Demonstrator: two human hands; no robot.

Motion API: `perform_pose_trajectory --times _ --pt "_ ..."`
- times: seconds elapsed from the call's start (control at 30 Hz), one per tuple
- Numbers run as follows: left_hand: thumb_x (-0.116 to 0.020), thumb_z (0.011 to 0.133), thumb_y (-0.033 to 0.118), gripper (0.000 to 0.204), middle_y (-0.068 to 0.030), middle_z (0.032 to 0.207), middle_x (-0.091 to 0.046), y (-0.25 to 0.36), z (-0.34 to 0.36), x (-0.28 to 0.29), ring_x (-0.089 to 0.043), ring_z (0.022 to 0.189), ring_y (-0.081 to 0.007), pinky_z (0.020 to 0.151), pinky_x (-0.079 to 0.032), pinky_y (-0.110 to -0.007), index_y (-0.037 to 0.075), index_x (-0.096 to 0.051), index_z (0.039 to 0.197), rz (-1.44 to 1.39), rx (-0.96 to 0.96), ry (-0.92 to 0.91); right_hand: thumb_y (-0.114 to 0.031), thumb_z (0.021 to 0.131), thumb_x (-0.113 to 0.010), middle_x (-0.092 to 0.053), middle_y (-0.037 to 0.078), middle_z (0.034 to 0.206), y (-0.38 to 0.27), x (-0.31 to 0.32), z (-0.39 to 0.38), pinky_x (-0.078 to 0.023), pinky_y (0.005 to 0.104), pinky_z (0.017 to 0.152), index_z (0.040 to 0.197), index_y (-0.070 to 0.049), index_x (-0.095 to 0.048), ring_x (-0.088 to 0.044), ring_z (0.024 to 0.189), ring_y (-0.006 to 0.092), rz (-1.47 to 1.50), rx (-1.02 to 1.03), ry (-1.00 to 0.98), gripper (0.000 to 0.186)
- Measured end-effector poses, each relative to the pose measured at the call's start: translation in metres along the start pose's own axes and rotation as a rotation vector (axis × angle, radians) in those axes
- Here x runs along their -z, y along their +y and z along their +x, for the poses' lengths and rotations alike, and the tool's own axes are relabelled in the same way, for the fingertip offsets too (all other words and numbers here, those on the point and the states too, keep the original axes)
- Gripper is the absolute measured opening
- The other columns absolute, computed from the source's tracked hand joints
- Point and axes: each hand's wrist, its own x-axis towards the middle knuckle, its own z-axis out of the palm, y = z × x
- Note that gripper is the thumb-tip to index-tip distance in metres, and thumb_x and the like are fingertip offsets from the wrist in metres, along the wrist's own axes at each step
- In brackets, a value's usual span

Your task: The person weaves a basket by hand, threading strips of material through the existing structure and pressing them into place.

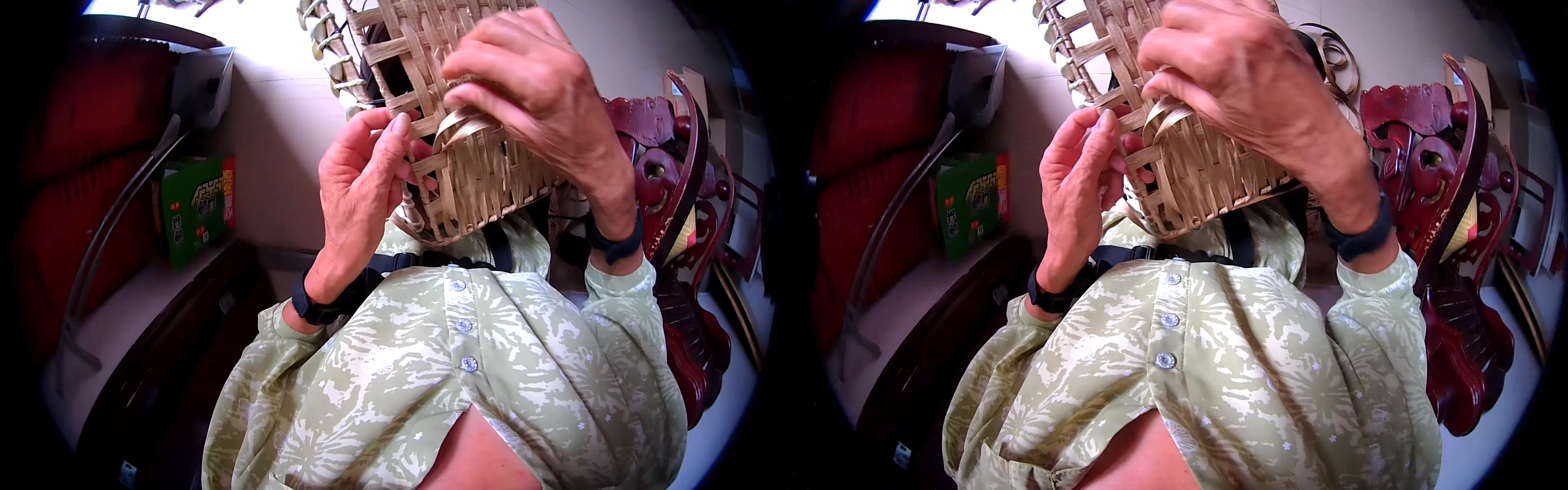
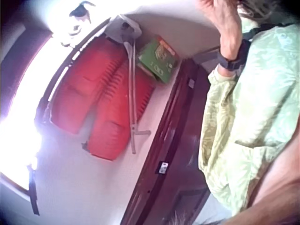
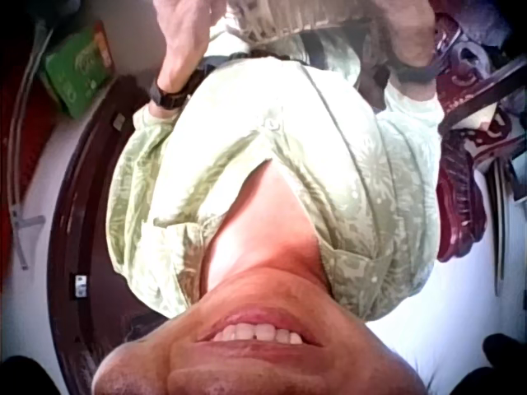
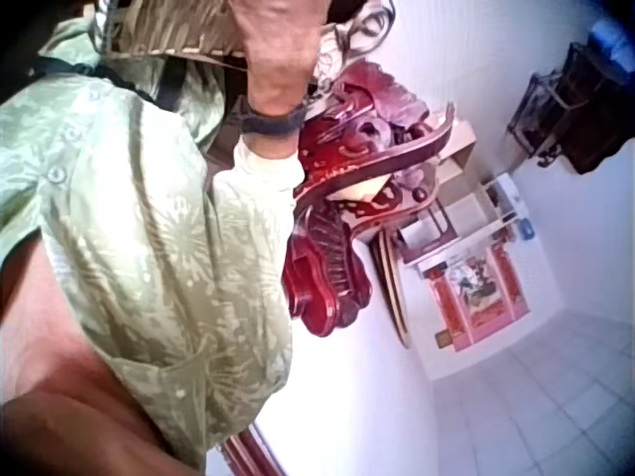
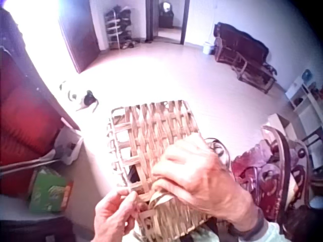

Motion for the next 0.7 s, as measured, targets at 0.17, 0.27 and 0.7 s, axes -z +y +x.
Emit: perform_pose_trajectory --times 0.17,0.27,0.7 --pt "-0.062 0.097 0.018 0.016 -0.0032 0.078 -0.068 0.002 0.003 0.001 -0.061 0.055 -0.0055 0.042 -0.034 -0.015 0.004 -0.062 0.104 0.046 -0.016 0.024 -0.02 0.077 -0.077 -0.06 0.005 0.082 -0.016 -0.001 -0.012 -0.042 0.0343 0.076 0.093 -0.006 -0.066 -0.054 0.076 0.0234 0.163 -0.167 -0.053 0.024" --pt "-0.063 0.096 0.017 0.015 -0.0029 0.078 -0.067 0.002 0.004 0.003 -0.061 0.059 -0.006 0.045 -0.04 -0.017 0.003 -0.063 0.102 0.114 -0.018 -0.002 -0.024 0.083 -0.074 -0.063 0.007 0.075 -0.002 -0.015 -0.024 -0.045 0.0331 0.061 0.093 -0.004 -0.069 -0.06 0.065 0.0211 0.07 -0.094 0.016 0.023" --pt "-0.065 0.094 0.011 0.013 -0.0008 0.084 -0.066 -0.004 0.007 0.007 -0.061 0.074 -0.0061 0.057 -0.05 -0.02 0.001 -0.061 0.101 0.194 -0.15 -0.027 -0.009 0.083 -0.071 -0.054 0.008 0.072 -0.016 -0.008 -0.005 -0.04 0.0331 0.056 0.08 -0.001 -0.06 -0.052 0.061 0.0219 0.15 -0.035 0.065 0.013"
